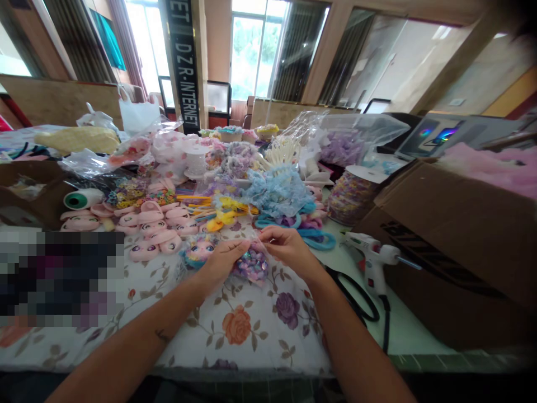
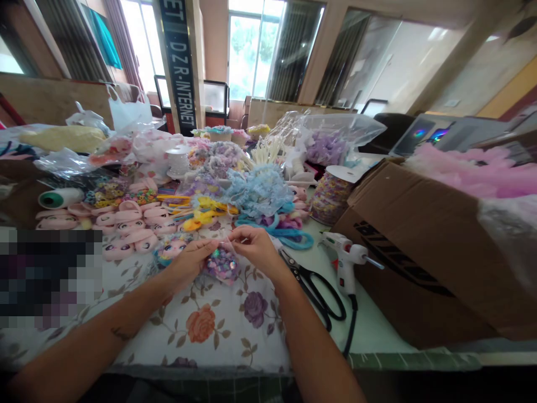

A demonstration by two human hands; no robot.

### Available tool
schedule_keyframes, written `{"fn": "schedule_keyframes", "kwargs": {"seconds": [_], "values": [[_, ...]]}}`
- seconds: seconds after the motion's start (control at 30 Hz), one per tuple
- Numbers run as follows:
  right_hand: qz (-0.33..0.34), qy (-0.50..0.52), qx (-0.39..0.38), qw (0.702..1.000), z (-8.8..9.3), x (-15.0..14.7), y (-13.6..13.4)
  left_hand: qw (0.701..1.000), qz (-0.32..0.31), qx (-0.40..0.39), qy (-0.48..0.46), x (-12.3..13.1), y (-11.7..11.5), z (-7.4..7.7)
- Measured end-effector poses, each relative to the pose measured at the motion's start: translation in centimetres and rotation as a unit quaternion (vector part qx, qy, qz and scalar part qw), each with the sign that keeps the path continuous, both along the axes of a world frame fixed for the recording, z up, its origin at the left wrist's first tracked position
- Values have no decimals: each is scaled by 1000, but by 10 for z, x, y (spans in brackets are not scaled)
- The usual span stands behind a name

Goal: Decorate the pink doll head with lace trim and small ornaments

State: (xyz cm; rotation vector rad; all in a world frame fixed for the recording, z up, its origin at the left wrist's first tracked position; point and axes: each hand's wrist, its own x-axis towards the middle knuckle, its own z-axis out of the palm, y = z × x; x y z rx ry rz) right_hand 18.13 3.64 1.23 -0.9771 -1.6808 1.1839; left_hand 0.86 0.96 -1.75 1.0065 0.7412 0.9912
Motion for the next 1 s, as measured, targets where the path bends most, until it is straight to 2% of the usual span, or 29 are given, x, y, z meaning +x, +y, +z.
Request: {"fn": "schedule_keyframes", "kwargs": {"seconds": [0.13, 0.27, 0.4, 0.5, 0.6, 0.7, 0.9, 1.0], "values": [[23, 57, -47, 997, -1, -1, 1, 1000, -8, -2, -1, 1, -1, 0], [-34, 93, -67, 993, -1, -2, 0, 1000, -23, -1, -13, -1, 1, 1], [-72, 122, -87, 986, -2, -3, -1, 999, -40, 17, 15, -5, 4, -1], [-90, 133, -82, 984, -1, -3, -2, 1000, -4, 11, 22, -4, 5, -3], [-81, 97, -55, 990, 2, 1, -3, 998, 52, 19, 8, -2, 6, -2], [-37, 29, -18, 999, 3, 6, -1, 997, 80, 16, 7, -1, 7, 0], [-18, -53, 59, 997, 2, 5, 2, 998, 51, 3, 20, -2, 7, 0], [-34, -79, 74, 994, 0, 1, 1, 999, 31, 21, 21, -4, 8, -3]]}}
